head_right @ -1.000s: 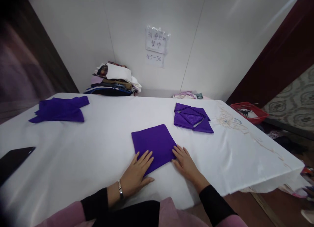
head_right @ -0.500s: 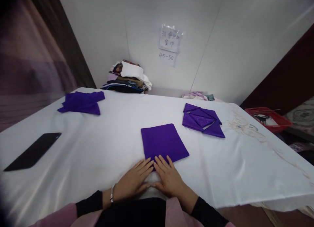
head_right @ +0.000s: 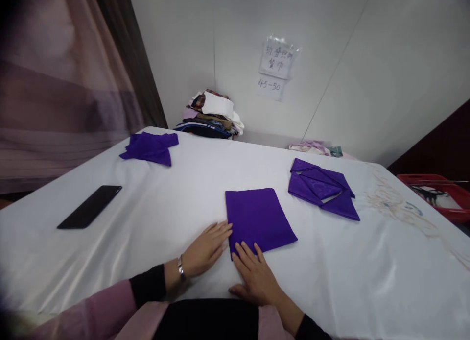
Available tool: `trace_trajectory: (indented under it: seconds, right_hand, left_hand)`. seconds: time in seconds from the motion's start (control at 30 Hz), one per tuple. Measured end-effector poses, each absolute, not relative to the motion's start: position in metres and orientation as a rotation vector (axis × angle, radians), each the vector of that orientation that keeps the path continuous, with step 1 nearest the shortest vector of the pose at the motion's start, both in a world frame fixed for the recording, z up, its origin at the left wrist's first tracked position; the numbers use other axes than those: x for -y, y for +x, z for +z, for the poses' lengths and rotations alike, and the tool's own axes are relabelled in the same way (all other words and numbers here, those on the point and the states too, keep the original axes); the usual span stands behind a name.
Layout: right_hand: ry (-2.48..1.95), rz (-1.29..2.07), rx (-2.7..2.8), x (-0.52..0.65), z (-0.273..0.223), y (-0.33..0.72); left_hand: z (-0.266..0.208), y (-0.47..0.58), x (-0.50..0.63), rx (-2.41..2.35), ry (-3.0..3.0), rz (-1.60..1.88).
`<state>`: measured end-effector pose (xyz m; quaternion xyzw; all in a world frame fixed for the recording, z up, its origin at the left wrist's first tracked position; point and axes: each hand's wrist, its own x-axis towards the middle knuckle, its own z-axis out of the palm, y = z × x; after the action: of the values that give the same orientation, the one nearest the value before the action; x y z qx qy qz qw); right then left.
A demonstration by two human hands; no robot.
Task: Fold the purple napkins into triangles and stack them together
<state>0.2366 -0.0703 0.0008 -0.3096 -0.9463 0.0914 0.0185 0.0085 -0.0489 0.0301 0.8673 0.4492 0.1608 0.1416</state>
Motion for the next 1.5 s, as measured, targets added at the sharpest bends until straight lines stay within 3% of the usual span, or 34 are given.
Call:
trace_trajectory:
  seconds: [0.4, 0.83, 1.0, 1.23, 1.5]
  right_hand:
    - [-0.969, 0.125, 2.902, 0.072, -0.01, 0.239]
    - [-0.981, 0.122, 2.91, 0.072, -0.009, 0.238]
    - [-0.983, 0.193, 2.912, 0.071, -0.003, 0.238]
    - [-0.972, 0.228, 2.902, 0.072, -0.002, 0.237]
    - [-0.964, 0.181, 2.906, 0.073, -0.004, 0.238]
  left_hand:
    - [0.01, 0.006, -0.036, -1.671, 2.448, 0.213]
    - [0.021, -0.001, -0.096, -1.843, 2.256, 0.13]
    - [0.027, 0.008, -0.069, -1.91, 2.211, 0.209]
    - [0.014, 0.017, 0.027, -1.646, 2.452, 0.302]
    - [0.01, 0.019, 0.002, -1.877, 2.295, 0.276]
